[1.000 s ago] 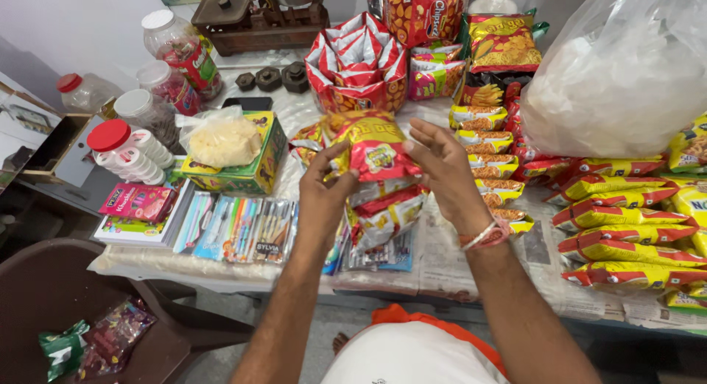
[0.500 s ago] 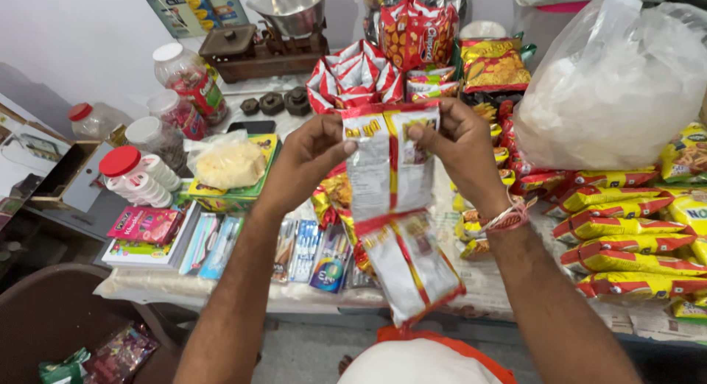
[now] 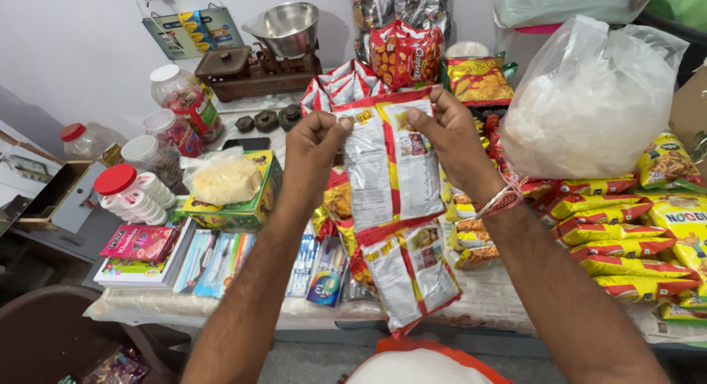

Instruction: The person arranges multiple snack packets on a table, folding and stacking them into neat piles. They handle red and yellow snack bags, moving them from a bin and the table surface to create organized stacks.

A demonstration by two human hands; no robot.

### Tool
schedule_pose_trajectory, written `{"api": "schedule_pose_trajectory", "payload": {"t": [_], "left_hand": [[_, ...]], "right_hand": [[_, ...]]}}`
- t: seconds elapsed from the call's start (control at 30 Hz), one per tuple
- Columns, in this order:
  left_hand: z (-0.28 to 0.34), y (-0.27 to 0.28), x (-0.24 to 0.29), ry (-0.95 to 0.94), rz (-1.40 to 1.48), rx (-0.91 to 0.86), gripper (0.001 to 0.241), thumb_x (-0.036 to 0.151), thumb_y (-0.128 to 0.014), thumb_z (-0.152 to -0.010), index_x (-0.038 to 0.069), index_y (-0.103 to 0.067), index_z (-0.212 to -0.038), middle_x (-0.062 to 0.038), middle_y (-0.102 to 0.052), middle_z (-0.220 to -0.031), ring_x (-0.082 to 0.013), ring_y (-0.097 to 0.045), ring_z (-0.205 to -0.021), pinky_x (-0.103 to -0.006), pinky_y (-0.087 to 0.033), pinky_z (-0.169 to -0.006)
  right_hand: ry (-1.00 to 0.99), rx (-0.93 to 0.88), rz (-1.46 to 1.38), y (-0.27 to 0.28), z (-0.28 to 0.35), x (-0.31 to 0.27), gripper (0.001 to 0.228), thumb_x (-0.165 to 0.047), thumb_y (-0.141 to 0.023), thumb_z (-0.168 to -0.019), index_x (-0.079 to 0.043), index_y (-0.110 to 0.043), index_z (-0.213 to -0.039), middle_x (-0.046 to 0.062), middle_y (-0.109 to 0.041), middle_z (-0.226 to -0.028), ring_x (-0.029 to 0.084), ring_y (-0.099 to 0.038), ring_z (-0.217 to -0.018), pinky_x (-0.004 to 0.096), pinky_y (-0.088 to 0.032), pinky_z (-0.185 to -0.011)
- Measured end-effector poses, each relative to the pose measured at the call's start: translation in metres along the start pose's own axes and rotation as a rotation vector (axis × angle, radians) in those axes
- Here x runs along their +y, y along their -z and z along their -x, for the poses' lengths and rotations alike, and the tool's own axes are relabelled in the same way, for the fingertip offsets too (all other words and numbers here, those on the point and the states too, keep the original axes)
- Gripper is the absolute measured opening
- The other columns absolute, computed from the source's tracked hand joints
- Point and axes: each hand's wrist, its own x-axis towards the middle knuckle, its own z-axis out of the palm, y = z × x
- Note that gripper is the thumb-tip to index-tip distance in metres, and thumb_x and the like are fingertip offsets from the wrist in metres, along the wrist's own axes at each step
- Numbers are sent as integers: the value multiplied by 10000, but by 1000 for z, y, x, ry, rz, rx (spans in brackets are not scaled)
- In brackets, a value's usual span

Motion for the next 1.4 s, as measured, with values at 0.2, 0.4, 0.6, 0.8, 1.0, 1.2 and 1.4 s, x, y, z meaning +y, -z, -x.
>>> {"api": "schedule_pose_trajectory", "payload": {"t": [0.2,0.4,0.6,0.8,1.0,1.2,1.4], "left_hand": [[-5,-5,-17,-154,-26,181,154,130,-717,-996,54,-609,-917,38,-579,-779,-25,-452,-666,-230,-372,-574],[-4,-13,1,-25,33,147,251,136,-755,-910,70,-624,-1114,15,-697,-941,-75,-656,-838,-262,-562,-736],[3,-16,16,73,218,-3,311,73,-782,-876,-25,-707,-1162,-121,-776,-1043,-182,-742,-881,-356,-631,-802],[3,-6,6,77,299,3,366,54,-796,-887,-34,-671,-1220,-149,-753,-1105,-204,-736,-932,-379,-632,-835],[17,-8,-11,196,296,-77,502,93,-806,-856,-9,-599,-1302,-147,-723,-1219,-233,-727,-1075,-401,-610,-939],[19,-12,-11,276,395,-16,514,81,-800,-843,-41,-602,-1302,-185,-723,-1220,-295,-725,-1071,-454,-612,-936],[35,-20,-19,441,447,-38,513,60,-780,-827,-20,-603,-1302,-176,-723,-1223,-298,-729,-1080,-456,-612,-939]], "right_hand": [[-44,7,-65,-6,4,1,454,-173,-746,-980,-37,-533,-1356,33,-690,-1219,104,-660,-1088,306,-546,-975],[-172,-54,160,-20,15,2,645,-125,-829,-835,-34,-528,-1399,45,-688,-1234,128,-663,-1108,330,-557,-986],[-229,-175,85,-20,18,4,679,-162,-836,-821,-43,-514,-1406,44,-679,-1268,136,-660,-1149,339,-550,-1004],[-378,-276,212,-12,29,8,630,-289,-796,-856,-23,-554,-1374,45,-686,-1280,121,-651,-1150,315,-535,-1002],[-373,-239,134,-7,31,14,613,-348,-774,-886,2,-584,-1351,62,-695,-1260,124,-659,-1128,324,-547,-982],[-414,-237,60,-3,34,17,588,-338,-753,-897,3,-590,-1347,72,-709,-1238,129,-685,-1099,332,-564,-967],[-477,-92,3,1,35,24,481,-361,-680,-949,8,-670,-1257,78,-759,-1128,131,-713,-957,317,-574,-877]]}}
